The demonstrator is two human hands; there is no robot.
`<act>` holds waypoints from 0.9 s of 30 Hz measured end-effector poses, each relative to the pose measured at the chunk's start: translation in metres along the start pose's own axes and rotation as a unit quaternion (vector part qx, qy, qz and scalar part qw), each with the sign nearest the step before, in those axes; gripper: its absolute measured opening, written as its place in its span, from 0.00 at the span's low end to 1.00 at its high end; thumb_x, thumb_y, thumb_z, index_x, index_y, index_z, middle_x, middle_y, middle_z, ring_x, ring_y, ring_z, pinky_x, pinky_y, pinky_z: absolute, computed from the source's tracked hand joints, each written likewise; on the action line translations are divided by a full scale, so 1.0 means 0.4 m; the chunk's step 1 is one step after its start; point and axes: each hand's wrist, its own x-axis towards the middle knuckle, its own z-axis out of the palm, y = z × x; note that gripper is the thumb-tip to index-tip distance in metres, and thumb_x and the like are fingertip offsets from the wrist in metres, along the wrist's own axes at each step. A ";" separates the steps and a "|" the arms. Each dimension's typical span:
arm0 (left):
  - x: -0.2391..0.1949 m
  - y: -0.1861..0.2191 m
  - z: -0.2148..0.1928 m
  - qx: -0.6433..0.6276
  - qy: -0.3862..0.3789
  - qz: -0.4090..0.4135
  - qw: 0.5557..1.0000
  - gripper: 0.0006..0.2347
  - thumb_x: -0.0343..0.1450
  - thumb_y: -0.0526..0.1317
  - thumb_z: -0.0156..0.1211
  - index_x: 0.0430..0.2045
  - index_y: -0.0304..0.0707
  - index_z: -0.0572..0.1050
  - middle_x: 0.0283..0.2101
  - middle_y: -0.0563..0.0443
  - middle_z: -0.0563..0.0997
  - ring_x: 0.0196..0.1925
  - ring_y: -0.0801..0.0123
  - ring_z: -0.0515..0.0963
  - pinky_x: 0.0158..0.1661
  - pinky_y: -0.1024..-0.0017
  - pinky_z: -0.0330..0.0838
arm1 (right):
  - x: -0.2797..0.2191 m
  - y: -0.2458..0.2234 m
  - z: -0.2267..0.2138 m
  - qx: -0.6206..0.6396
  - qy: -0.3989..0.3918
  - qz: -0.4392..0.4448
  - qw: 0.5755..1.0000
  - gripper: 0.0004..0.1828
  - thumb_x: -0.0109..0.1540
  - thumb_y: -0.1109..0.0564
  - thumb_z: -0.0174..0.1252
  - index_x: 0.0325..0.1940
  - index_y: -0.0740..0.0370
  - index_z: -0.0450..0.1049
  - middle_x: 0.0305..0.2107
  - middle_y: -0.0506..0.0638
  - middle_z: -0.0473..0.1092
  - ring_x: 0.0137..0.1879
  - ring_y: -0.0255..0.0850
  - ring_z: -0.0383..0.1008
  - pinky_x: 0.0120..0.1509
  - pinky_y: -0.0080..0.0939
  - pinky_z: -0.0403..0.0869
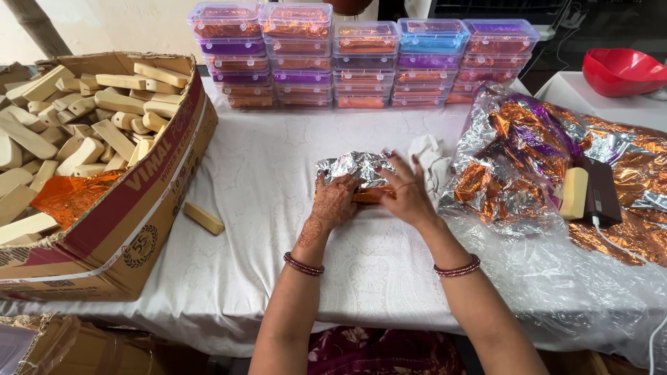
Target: The recorder is seen wiping small wooden blocks with a white cloth, wrapping them in metallic foil, and then placing the wrapped blocks into small plastic containers.
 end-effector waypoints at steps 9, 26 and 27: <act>-0.013 0.013 -0.052 -0.012 -0.036 -0.009 0.999 0.21 0.68 0.50 0.64 0.56 0.56 0.73 0.61 0.61 0.74 0.68 0.71 0.68 0.72 0.44 0.42 | -0.026 0.058 0.064 0.021 -0.280 0.088 0.956 0.31 0.57 0.34 0.59 0.60 0.49 0.76 0.60 0.46 0.72 0.73 0.41 0.62 0.84 0.58 0.39; 0.044 -0.086 0.083 -0.263 -0.086 -0.090 0.957 0.24 0.66 0.52 0.67 0.57 0.59 0.73 0.61 0.61 0.77 0.65 0.64 0.72 0.73 0.45 0.41 | 0.013 0.071 0.090 0.266 -0.218 0.217 0.914 0.32 0.68 0.35 0.38 0.66 0.55 0.67 0.64 0.57 0.68 0.69 0.50 0.66 0.75 0.58 0.63; 0.065 -0.109 0.138 -0.292 -0.068 -0.088 0.950 0.20 0.71 0.52 0.59 0.58 0.59 0.73 0.60 0.60 0.79 0.66 0.65 0.73 0.73 0.43 0.38 | 0.029 0.059 0.087 0.254 -0.291 0.243 0.890 0.31 0.70 0.34 0.37 0.69 0.52 0.64 0.66 0.57 0.63 0.72 0.51 0.59 0.76 0.58 0.58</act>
